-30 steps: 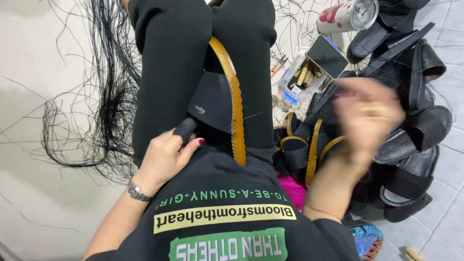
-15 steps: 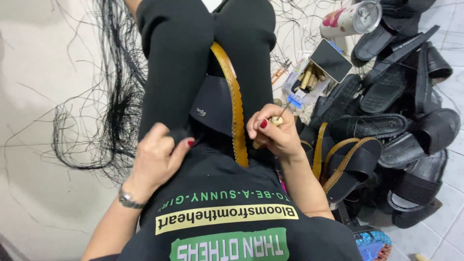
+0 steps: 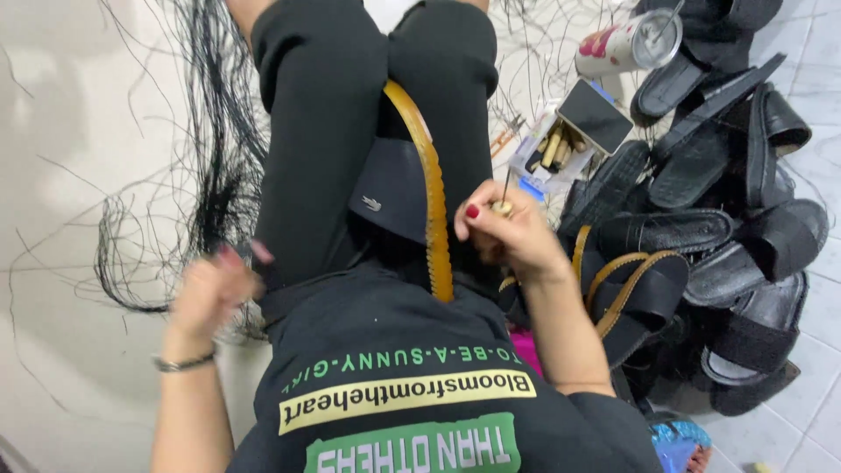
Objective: Hand-sewing a strap onto a sandal sole using a needle and thread while sitting on the floor.
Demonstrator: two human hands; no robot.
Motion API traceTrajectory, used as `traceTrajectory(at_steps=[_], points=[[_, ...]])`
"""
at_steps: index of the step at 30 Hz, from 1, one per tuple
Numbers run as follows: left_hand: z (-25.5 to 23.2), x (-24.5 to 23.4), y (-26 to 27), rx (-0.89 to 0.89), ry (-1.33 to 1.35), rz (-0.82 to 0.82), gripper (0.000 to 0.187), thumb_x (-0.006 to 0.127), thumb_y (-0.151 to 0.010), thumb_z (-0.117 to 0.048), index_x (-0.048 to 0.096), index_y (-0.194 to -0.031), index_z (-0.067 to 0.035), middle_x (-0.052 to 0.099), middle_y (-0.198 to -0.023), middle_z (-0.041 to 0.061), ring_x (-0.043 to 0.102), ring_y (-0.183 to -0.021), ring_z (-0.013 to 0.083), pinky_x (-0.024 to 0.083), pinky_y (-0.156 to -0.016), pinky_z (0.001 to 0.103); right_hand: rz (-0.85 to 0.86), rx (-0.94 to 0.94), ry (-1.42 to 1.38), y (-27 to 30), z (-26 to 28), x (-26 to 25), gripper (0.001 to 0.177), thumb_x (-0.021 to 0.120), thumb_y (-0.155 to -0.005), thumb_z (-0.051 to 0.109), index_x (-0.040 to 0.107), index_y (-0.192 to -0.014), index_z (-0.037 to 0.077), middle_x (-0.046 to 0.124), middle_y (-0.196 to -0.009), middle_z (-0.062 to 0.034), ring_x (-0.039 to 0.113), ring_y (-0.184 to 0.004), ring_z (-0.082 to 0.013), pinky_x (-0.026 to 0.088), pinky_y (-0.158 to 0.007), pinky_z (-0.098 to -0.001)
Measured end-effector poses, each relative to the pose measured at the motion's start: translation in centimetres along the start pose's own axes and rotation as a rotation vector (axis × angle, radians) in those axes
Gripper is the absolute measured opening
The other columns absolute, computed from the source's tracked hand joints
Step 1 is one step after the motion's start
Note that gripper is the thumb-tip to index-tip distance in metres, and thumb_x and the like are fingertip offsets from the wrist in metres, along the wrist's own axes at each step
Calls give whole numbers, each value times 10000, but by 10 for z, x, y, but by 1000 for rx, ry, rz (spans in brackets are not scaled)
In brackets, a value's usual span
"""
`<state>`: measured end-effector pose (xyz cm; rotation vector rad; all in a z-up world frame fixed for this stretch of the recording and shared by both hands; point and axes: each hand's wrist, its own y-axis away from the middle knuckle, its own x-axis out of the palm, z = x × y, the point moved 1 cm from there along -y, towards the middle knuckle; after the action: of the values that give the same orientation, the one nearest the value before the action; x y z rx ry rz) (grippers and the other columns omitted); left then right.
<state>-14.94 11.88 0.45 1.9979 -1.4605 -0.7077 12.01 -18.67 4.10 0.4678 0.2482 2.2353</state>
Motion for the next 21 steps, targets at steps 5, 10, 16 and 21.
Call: traceTrajectory(at_steps=[5,10,16,21], points=[[-26,-17,-9,187,-1203,-681,388,703,-1059,-256,708,-1080,131,557,-1290,297,559,-1104,426,421,-897,509,75,-167,1392,6,80,-16,496,709,-889,100,526,-1341,12,411,-1467,-260,635,-1000,-357,519,-833,-433],[-134,70,-18,618,-788,-207,1028,903,-653,-508,534,-1399,96,195,-1587,260,225,-1396,546,215,-1193,623,508,-302,1545,6,111,26,463,656,-908,168,600,-1366,146,555,-784,-29,592,-528,-175,418,-439,-339],[-105,112,-46,777,-877,-39,1282,895,-613,-673,317,-1574,-53,164,-1654,223,86,-1543,427,28,-1188,720,525,-313,1554,-2,104,28,432,636,-926,165,642,-1358,181,529,-736,-18,550,-501,-164,417,-422,-321],[-109,118,-48,767,-822,-61,1339,911,-559,-681,329,-1553,1,235,-1641,223,149,-1542,408,8,-1182,712,525,-322,1592,-7,108,29,438,647,-905,163,679,-1341,194,534,-695,-16,530,-442,-158,401,-370,-310]])
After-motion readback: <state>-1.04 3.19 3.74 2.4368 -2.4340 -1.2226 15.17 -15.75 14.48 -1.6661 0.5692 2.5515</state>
